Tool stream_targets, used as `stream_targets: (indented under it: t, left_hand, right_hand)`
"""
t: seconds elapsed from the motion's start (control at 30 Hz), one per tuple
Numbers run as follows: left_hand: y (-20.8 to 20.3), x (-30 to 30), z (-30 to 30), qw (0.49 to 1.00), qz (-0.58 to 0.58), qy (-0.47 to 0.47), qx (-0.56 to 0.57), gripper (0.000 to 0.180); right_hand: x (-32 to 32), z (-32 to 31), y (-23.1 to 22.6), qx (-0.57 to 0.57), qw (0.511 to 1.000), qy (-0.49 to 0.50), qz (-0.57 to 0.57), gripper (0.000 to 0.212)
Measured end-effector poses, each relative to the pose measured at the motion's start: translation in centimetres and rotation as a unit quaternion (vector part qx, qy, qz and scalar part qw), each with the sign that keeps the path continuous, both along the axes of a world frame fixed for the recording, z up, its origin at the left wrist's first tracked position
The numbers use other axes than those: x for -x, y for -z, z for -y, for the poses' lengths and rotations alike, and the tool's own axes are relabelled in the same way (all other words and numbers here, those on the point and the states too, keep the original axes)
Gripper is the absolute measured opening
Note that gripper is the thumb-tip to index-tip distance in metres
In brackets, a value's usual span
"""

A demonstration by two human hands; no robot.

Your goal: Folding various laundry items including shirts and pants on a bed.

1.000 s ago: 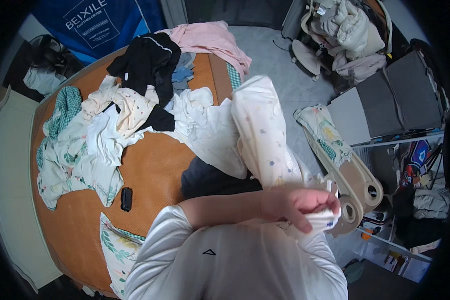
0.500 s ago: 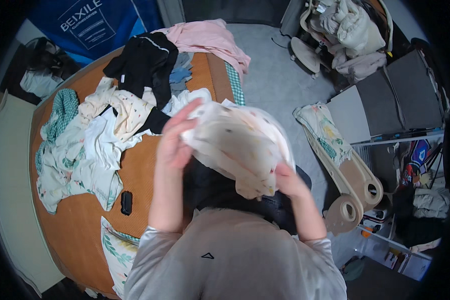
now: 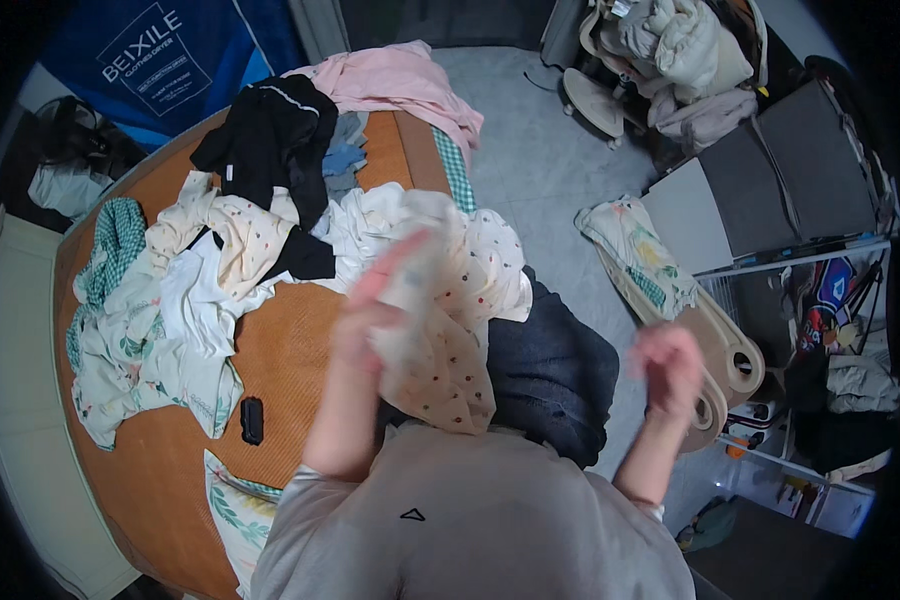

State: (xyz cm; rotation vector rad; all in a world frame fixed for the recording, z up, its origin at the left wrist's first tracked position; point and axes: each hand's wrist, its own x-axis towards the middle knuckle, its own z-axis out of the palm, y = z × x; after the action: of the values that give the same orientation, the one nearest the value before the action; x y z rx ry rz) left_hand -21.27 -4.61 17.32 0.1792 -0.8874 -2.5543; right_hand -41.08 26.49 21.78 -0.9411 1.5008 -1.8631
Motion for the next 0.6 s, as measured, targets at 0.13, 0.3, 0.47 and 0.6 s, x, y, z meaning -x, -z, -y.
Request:
stream_targets:
  t: [0.13, 0.3, 0.47, 0.6]
  left_hand:
    - [-0.9, 4.3, -8.3, 0.917, -0.178, 0.191, 0.303, 0.083]
    - [-3.2, 4.7, -12.7, 0.845, -0.216, 0.469, 0.143, 0.088]
    - [-2.4, 4.4, -12.8, 0.799, -0.289, 0.414, 0.328, 0.08]
    - [-2.7, 3.5, -9.5, 0.857, -0.099, 0.204, 0.463, 0.07]
  right_hand:
    - [-3.1, 9.5, 5.0, -0.083, 0.987, -0.108, 0.083, 0.042]
    - [-4.7, 13.3, 3.9, -0.092, 0.99, -0.107, 0.005, 0.043]
    - [-4.1, 15.0, 2.8, -0.096, 0.988, -0.098, -0.071, 0.043]
    - [-3.2, 14.8, 2.4, -0.111, 0.982, -0.08, -0.127, 0.044]
